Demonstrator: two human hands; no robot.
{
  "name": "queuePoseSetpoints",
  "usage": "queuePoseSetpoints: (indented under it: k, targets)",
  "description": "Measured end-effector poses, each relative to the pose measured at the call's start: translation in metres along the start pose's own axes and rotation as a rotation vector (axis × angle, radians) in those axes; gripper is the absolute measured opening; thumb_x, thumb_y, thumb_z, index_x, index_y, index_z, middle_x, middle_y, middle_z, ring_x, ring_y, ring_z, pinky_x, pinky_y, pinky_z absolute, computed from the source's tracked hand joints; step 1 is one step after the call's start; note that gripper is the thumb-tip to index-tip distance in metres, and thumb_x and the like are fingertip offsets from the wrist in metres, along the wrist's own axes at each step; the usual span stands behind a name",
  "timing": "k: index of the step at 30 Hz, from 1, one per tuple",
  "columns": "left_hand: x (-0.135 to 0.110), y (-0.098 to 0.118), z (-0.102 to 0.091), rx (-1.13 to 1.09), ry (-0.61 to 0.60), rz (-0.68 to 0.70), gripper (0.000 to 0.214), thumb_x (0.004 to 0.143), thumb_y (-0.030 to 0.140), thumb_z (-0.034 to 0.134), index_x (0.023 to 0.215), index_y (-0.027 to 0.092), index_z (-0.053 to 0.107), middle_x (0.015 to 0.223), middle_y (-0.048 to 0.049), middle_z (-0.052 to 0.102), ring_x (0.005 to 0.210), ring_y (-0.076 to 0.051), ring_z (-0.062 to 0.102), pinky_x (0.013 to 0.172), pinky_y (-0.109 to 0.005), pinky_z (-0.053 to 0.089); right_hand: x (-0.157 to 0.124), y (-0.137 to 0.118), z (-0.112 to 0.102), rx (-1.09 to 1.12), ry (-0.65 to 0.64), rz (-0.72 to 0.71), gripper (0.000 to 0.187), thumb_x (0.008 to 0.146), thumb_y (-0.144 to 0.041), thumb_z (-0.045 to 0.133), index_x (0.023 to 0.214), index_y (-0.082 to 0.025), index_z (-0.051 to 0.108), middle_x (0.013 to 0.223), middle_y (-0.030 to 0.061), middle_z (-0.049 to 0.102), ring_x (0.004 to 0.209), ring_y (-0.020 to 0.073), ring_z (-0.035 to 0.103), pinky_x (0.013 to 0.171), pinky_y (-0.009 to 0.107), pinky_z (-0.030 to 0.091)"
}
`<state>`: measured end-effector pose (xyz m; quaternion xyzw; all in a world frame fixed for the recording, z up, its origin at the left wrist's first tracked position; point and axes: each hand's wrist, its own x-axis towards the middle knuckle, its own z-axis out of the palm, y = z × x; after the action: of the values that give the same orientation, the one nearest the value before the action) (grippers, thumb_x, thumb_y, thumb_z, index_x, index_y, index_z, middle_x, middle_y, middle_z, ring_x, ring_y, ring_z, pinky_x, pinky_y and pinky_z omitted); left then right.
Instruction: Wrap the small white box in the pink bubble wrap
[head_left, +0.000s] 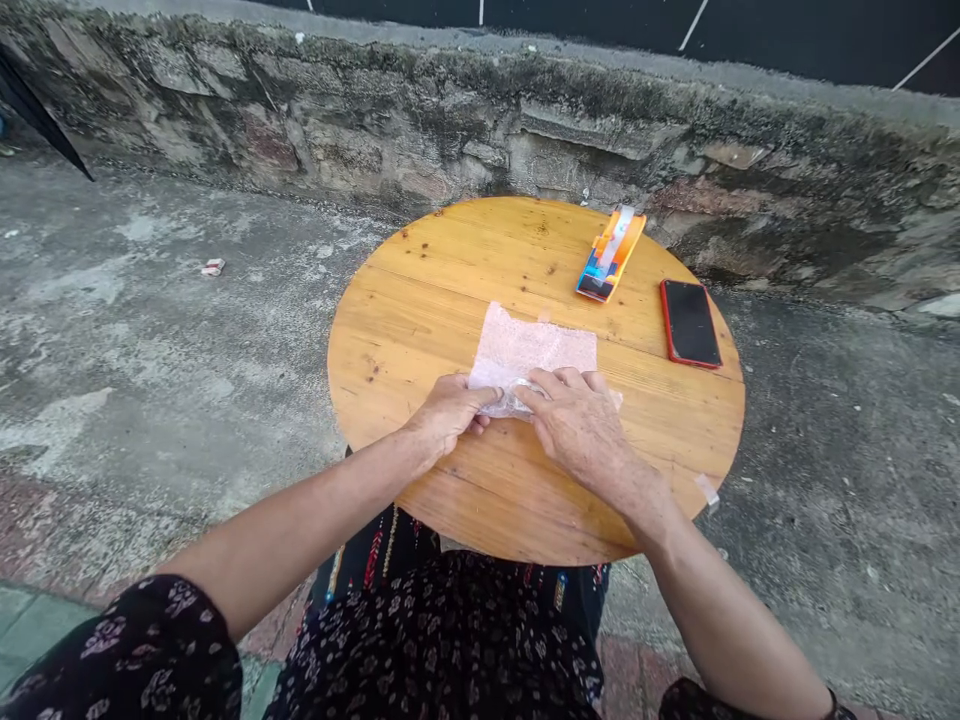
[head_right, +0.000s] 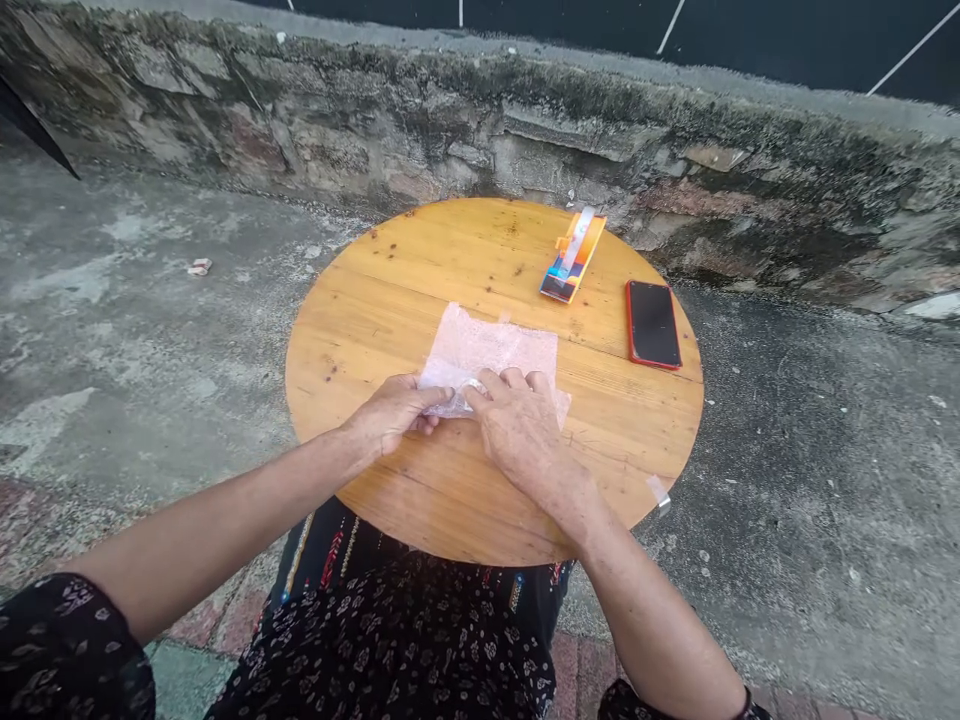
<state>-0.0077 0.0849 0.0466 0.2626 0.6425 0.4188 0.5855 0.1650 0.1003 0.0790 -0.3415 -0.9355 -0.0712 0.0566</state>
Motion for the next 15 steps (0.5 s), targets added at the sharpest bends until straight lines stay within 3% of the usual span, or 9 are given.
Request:
queuePoseSetpoints:
  k: [5,15]
  targets:
    - [-0.002,-0.001,0.009,0.005,0.037,0.095,0.003,0.066,0.016,0.064,0.068,0.014,0.063,0.059,0.0009,0.062,0.046,-0.008,0.051,0.037,-0.017,0.035,0.001,0.0,0.0,-0.015,-0.002,-0.003,0.028,0.089,-0.011,0.05,0.112,-0.023,0.061,0.118,0.0065,0.063,0.097,0.027,0.049,0.074,0.04,0.028]
    - [-0.005,0.003,0.022,-0.019,0.04,0.166,0.007,0.066,0.019,0.059,0.071,0.015,0.061,0.063,0.0002,0.064,0.051,-0.01,0.055,0.04,-0.018,0.04,0.001,0.0,-0.001,0.009,0.002,0.009,0.025,0.088,-0.01,0.05,0.107,-0.022,0.063,0.114,0.0067,0.065,0.097,0.0263,0.05,0.075,0.04,0.029]
